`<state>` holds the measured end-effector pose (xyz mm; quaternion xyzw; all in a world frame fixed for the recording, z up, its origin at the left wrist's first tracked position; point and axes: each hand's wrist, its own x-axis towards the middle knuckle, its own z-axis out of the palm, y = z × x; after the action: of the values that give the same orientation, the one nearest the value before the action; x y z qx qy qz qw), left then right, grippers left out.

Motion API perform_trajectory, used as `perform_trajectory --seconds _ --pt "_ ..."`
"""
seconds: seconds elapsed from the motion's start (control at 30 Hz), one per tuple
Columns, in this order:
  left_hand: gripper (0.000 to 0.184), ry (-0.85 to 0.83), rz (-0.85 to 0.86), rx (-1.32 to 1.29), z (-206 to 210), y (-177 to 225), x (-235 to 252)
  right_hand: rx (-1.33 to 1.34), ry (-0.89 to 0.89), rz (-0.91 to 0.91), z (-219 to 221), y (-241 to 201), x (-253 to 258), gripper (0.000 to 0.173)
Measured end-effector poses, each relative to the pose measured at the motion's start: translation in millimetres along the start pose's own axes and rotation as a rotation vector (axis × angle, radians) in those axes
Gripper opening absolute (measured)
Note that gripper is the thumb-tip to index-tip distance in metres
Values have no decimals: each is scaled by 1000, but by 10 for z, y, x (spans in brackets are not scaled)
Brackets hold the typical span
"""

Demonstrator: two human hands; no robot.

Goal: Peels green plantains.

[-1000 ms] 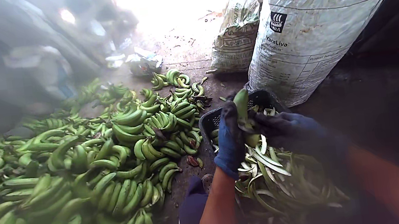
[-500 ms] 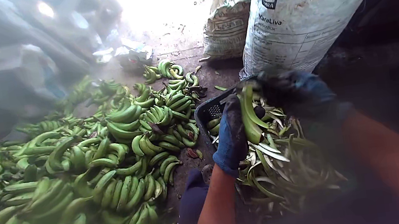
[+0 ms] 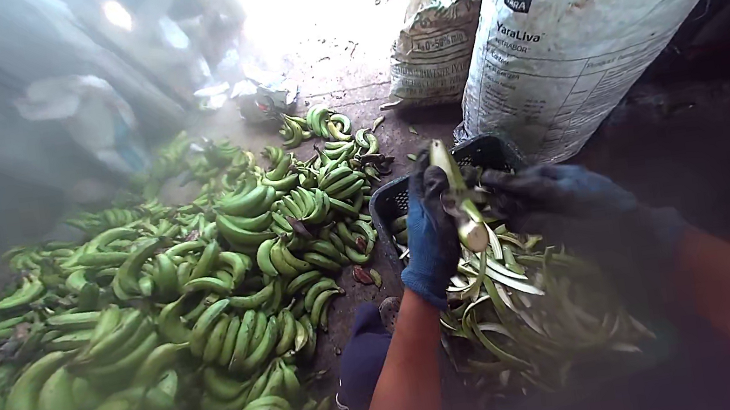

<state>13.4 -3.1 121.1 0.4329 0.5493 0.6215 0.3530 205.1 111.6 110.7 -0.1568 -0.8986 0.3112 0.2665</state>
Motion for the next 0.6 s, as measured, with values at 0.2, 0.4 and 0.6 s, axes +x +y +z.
perform_trajectory --seconds 0.2,0.4,0.6 --pt "48 -289 -235 -186 59 111 5 -141 178 212 -367 -43 52 53" --pt "49 77 -69 -108 -13 -112 59 8 -74 -3 -3 -48 -98 41" --pt "34 -513 -217 -436 -67 131 -73 -119 93 213 -322 40 73 50"
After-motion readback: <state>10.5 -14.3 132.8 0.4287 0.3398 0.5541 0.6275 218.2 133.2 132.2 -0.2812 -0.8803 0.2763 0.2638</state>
